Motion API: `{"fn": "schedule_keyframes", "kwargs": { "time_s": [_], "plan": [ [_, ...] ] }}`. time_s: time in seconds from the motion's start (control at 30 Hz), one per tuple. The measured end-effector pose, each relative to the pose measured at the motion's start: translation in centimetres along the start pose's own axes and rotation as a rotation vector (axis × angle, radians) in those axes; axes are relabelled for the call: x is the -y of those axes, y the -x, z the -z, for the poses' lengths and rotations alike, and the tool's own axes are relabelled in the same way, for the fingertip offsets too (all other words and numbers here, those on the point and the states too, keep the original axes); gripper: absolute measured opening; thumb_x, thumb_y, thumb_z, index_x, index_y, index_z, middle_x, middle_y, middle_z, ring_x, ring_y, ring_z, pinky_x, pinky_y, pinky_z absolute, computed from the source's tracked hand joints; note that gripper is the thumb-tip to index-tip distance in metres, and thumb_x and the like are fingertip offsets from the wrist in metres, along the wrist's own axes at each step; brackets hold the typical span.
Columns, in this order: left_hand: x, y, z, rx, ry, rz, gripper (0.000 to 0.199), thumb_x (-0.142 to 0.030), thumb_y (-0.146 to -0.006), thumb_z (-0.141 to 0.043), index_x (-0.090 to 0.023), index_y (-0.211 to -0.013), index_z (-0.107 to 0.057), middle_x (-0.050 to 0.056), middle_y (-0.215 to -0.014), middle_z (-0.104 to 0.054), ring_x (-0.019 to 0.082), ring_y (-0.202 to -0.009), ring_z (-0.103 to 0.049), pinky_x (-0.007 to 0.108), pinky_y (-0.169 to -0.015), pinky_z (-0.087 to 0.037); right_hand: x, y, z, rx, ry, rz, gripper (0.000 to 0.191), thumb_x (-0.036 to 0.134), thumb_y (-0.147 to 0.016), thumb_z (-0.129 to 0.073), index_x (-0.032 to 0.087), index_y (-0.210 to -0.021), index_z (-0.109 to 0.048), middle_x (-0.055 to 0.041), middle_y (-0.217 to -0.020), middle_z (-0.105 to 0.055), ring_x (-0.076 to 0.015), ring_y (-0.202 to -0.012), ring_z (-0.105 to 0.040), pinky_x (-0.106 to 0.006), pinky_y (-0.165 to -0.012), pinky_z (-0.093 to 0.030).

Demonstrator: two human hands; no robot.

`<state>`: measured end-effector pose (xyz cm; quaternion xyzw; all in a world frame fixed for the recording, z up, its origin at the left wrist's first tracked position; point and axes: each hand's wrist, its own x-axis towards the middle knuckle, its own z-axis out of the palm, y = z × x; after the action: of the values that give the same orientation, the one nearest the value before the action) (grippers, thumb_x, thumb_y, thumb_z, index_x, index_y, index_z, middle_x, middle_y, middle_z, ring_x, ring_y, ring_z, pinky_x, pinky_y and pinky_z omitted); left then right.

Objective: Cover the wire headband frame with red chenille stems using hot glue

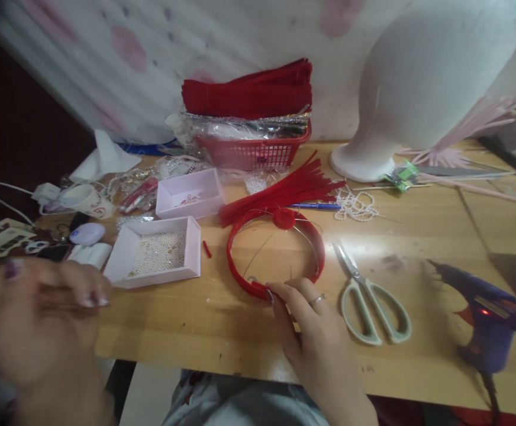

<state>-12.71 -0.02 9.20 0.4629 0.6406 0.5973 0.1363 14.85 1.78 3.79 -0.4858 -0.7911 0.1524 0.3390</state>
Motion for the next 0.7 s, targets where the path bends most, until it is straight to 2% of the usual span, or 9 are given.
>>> {"fn": "schedule_keyframes", "kwargs": {
  "time_s": [0.1,0.17,0.23,0.3,0.37,0.43,0.53,0.6,0.7],
  "plan": [
    [1.4,0.9,-1.2,0.043,-0.049,-0.027,0.039,-0.023,-0.094,-0.061,-0.023,-0.055,-0.058,-0.006,-0.052,-0.061,0.010,-0.047,-0.058,0.026,-0.050,-0.051,-0.2,0.5,0.1,-0.092,0.002,-0.096,0.011,0.025,-0.103,-0.050,0.023,-0.103,-0.061,0.0010,-0.076,-0.065,-0.0122,-0.061,-0.062,-0.023,-0.054,-0.045],
    [2.2,1.5,-2.1,0.252,-0.134,-0.037,0.014,-0.020,-0.090,-0.066,-0.026,-0.095,-0.078,0.001,-0.102,-0.080,0.016,-0.080,-0.075,0.026,-0.066,-0.061,-0.1,0.7,0.3,-0.208,-0.017,-0.189,0.009,0.030,-0.101,-0.054,0.022,-0.096,-0.058,0.0040,-0.067,-0.058,-0.0109,-0.052,-0.053,-0.023,-0.049,-0.040],
    [2.5,2.0,-2.9,0.367,-0.066,-0.053,0.059,-0.017,-0.090,-0.066,-0.032,-0.146,-0.055,0.006,-0.142,-0.067,0.021,-0.108,-0.075,0.030,-0.082,-0.065,0.0,0.7,0.5,-0.308,-0.044,-0.248,0.018,0.032,-0.097,-0.061,0.023,-0.083,-0.052,0.0066,-0.063,-0.048,-0.0089,-0.048,-0.042,-0.022,-0.046,-0.035],
    [2.2,2.4,-3.7,0.388,-0.025,-0.030,0.070,-0.016,-0.090,-0.067,-0.032,-0.154,-0.043,0.004,-0.122,-0.078,0.018,-0.089,-0.080,0.026,-0.075,-0.065,0.2,0.5,0.6,-0.352,-0.043,-0.254,0.031,0.031,-0.093,-0.067,0.023,-0.073,-0.044,0.0070,-0.063,-0.043,-0.0079,-0.049,-0.037,-0.022,-0.045,-0.032],
    [1.7,2.4,-4.3,0.410,-0.065,-0.019,0.038,-0.018,-0.091,-0.068,-0.028,-0.128,-0.069,-0.006,-0.070,-0.078,0.010,-0.048,-0.070,0.017,-0.049,-0.056,0.2,0.3,0.5,-0.344,-0.025,-0.240,0.034,0.031,-0.091,-0.069,0.023,-0.070,-0.044,0.0064,-0.064,-0.044,-0.0077,-0.051,-0.038,-0.022,-0.046,-0.032],
    [1.3,2.1,-4.9,0.437,-0.149,-0.075,0.014,-0.020,-0.094,-0.063,-0.023,-0.098,-0.077,-0.008,-0.051,-0.067,0.008,-0.035,-0.060,0.016,-0.039,-0.048,0.0,0.1,0.1,-0.323,-0.033,-0.276,0.025,0.034,-0.088,-0.072,0.023,-0.079,-0.052,0.0083,-0.060,-0.042,-0.0081,-0.048,-0.039,-0.021,-0.044,-0.031],
    [1.7,1.5,-5.8,0.489,-0.207,-0.247,0.032,-0.010,-0.097,-0.048,-0.018,-0.116,-0.072,0.004,-0.089,-0.083,0.016,-0.076,-0.079,0.024,-0.069,-0.063,-0.8,0.0,-0.7,-0.269,-0.087,-0.354,0.025,0.038,-0.089,-0.070,0.022,-0.106,-0.060,0.0066,-0.063,-0.056,-0.0099,-0.045,-0.046,-0.021,-0.042,-0.037],
    [2.3,1.5,-6.1,0.527,-0.146,-0.299,0.044,-0.006,-0.096,-0.045,-0.017,-0.134,-0.063,0.008,-0.113,-0.081,0.017,-0.098,-0.078,0.028,-0.084,-0.064,-1.3,0.0,-1.1,-0.177,-0.090,-0.320,0.019,0.036,-0.095,-0.060,0.021,-0.107,-0.064,-0.0016,-0.076,-0.072,-0.0136,-0.053,-0.060,-0.024,-0.048,-0.045],
    [3.0,2.0,-6.2,0.506,-0.019,-0.234,0.044,-0.009,-0.098,-0.051,-0.020,-0.139,-0.059,0.003,-0.109,-0.083,0.013,-0.091,-0.079,0.023,-0.083,-0.064,-1.7,-0.2,-0.8,-0.084,-0.064,-0.218,0.022,0.030,-0.098,-0.052,0.020,-0.091,-0.070,-0.0059,-0.080,-0.079,-0.0189,-0.065,-0.073,-0.025,-0.055,-0.050]
  ]
}}
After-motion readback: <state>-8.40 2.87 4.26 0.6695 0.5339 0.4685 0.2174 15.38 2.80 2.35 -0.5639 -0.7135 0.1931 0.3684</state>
